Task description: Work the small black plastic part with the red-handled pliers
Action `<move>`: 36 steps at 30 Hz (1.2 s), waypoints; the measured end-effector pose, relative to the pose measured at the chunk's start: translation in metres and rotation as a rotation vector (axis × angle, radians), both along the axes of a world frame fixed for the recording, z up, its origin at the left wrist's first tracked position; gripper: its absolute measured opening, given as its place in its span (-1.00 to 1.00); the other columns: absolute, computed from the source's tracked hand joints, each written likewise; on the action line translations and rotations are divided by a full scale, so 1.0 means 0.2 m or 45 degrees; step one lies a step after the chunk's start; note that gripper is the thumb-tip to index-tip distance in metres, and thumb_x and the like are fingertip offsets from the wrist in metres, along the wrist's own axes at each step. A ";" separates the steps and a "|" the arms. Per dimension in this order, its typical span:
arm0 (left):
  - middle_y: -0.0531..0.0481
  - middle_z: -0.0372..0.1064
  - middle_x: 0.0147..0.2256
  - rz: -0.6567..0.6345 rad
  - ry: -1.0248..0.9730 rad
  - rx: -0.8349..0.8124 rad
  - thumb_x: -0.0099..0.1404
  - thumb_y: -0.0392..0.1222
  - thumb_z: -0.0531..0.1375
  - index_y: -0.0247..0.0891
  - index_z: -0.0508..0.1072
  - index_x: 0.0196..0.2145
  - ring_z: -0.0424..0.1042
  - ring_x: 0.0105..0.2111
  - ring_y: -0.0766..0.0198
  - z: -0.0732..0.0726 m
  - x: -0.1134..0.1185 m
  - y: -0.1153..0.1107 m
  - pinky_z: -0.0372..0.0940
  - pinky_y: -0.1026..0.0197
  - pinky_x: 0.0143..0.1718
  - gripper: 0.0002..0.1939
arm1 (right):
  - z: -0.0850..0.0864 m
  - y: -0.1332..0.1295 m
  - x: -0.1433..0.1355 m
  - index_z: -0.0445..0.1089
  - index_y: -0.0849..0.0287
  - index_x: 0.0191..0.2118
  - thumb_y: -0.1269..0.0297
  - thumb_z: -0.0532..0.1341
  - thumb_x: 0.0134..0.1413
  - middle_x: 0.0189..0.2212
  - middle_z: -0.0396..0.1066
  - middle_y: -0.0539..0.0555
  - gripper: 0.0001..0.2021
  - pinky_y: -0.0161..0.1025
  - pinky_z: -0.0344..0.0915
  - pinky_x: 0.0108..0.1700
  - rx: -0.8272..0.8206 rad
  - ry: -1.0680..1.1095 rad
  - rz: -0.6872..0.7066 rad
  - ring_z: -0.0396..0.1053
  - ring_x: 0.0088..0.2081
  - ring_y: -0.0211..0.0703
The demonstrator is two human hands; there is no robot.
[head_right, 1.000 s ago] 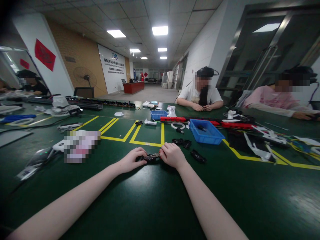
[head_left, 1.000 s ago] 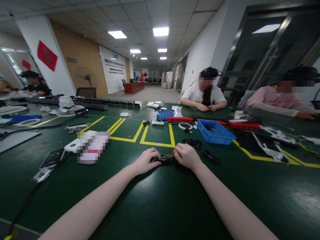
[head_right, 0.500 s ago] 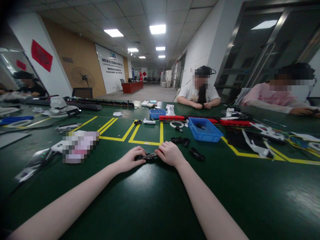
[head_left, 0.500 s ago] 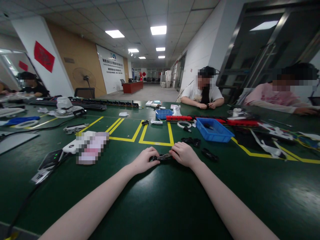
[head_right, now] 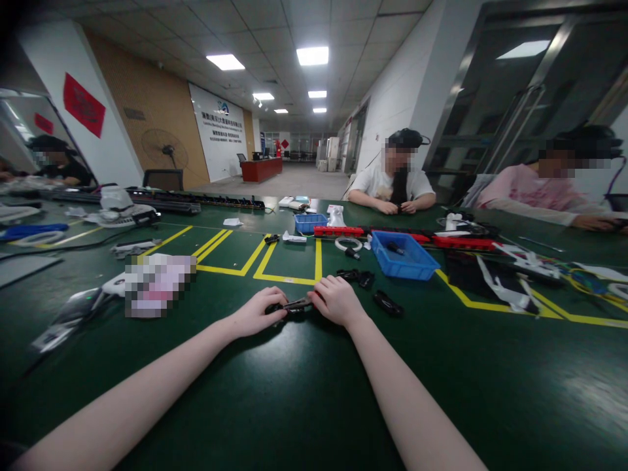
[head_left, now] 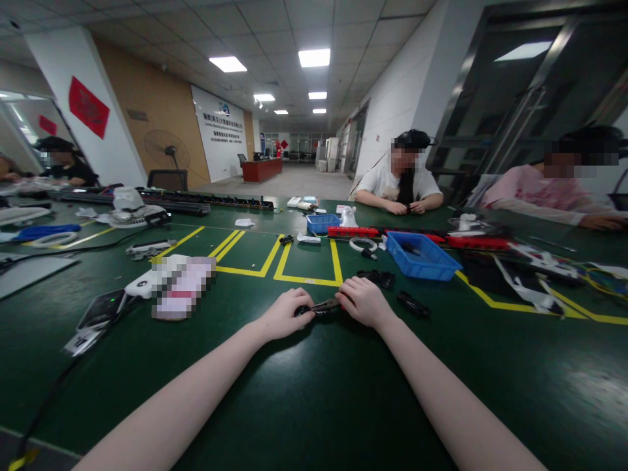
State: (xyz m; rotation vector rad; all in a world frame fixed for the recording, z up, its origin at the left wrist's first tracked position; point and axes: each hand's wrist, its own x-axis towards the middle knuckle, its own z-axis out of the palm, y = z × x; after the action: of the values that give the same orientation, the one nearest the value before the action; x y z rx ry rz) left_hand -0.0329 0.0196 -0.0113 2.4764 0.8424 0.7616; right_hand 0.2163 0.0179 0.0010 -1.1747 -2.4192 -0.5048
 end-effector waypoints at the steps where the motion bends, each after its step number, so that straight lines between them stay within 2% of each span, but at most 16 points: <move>1: -0.04 0.38 -0.21 0.002 0.004 -0.001 0.31 -0.18 0.14 -0.23 0.44 -0.31 0.35 -0.20 0.19 0.00 0.00 0.00 0.24 0.13 -0.07 -0.89 | 0.00 0.00 0.00 0.36 0.19 -0.38 0.19 -0.01 0.30 -0.40 0.40 0.11 -0.68 -0.21 0.04 -0.26 -0.001 -0.001 0.001 0.23 -0.33 -0.16; 10: -0.03 0.38 -0.22 0.001 0.006 -0.003 0.33 -0.19 0.12 -0.23 0.45 -0.28 0.34 -0.20 0.20 -0.01 0.00 0.01 0.23 0.15 -0.08 -0.87 | 0.01 -0.01 -0.01 0.36 0.19 -0.39 0.19 -0.02 0.30 -0.39 0.41 0.12 -0.68 -0.20 0.04 -0.26 -0.001 0.012 -0.019 0.24 -0.33 -0.16; 21: -0.03 0.38 -0.22 0.020 0.024 0.008 0.33 -0.18 0.13 -0.24 0.44 -0.28 0.34 -0.20 0.20 -0.01 0.00 0.01 0.23 0.16 -0.11 -0.88 | -0.01 0.01 0.01 0.35 0.19 -0.44 0.23 0.00 0.27 -0.47 0.39 0.09 -0.68 -0.22 0.05 -0.28 -0.014 0.000 -0.027 0.25 -0.39 -0.18; 28: -0.01 0.40 -0.21 0.010 0.003 0.011 0.24 -0.10 0.25 -0.24 0.42 -0.32 0.35 -0.20 0.20 0.00 -0.01 0.00 0.22 0.15 -0.11 -0.84 | -0.02 0.02 0.01 0.35 0.19 -0.46 0.24 0.00 0.27 -0.48 0.39 0.08 -0.69 -0.22 0.05 -0.29 -0.007 -0.006 -0.028 0.25 -0.40 -0.20; 36: -0.01 0.39 -0.20 0.005 -0.007 -0.016 0.27 -0.12 0.23 -0.24 0.43 -0.30 0.35 -0.18 0.18 0.00 -0.01 0.00 0.22 0.14 -0.10 -0.87 | -0.02 0.02 0.02 0.35 0.19 -0.45 0.23 0.00 0.28 -0.46 0.39 0.09 -0.68 -0.22 0.06 -0.27 0.038 0.028 -0.040 0.25 -0.38 -0.19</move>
State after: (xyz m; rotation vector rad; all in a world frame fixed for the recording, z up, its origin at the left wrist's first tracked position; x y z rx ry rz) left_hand -0.0351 0.0196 -0.0113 2.4612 0.8477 0.7624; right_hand 0.2208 0.0217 -0.0029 -1.2013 -2.3696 -0.5332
